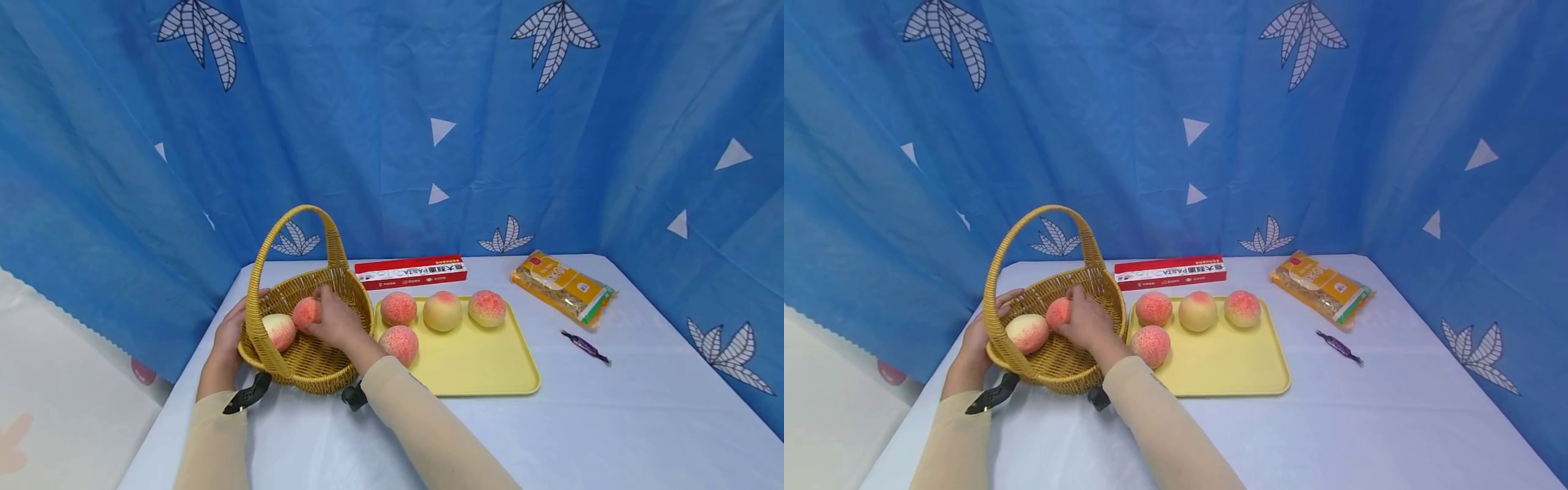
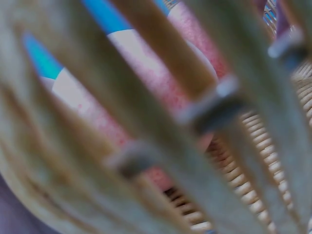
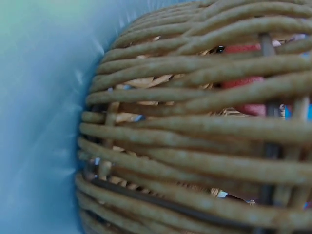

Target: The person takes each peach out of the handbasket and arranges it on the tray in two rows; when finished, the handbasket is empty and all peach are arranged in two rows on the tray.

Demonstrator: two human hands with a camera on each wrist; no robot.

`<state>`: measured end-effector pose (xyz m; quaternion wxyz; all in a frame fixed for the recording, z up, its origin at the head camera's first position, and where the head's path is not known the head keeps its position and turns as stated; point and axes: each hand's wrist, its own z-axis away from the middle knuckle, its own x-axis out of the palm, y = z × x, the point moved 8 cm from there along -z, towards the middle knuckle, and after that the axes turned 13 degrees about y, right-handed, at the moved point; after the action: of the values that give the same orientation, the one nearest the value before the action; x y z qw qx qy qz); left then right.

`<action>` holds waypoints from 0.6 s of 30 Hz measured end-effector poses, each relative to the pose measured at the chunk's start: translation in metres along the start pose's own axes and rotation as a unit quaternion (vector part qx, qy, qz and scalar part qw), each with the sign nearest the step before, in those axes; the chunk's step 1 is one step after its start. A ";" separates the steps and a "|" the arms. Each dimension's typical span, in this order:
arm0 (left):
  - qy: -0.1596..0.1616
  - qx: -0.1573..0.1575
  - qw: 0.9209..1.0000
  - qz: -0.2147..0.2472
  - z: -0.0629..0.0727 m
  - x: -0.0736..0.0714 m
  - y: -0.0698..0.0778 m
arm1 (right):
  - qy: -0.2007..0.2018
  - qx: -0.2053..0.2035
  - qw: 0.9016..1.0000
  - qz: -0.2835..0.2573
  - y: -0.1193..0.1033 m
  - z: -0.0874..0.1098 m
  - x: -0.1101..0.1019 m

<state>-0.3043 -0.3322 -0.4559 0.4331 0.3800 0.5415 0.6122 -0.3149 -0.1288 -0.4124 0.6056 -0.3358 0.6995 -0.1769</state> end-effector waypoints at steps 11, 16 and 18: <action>0.000 -0.001 1.000 -0.005 -0.002 -0.002 0.000 | -0.006 0.001 0.999 0.035 -0.001 0.001 0.000; 0.000 0.006 1.000 -0.008 -0.003 -0.001 0.000 | -0.012 0.015 0.999 0.034 0.002 0.001 0.000; 0.001 0.005 1.000 -0.005 -0.003 -0.002 0.000 | -0.011 0.018 0.999 0.034 0.002 0.002 -0.001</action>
<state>-0.3064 -0.3348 -0.4564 0.4342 0.3787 0.5466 0.6076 -0.3139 -0.1264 -0.4137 0.6246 -0.3028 0.7007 -0.1652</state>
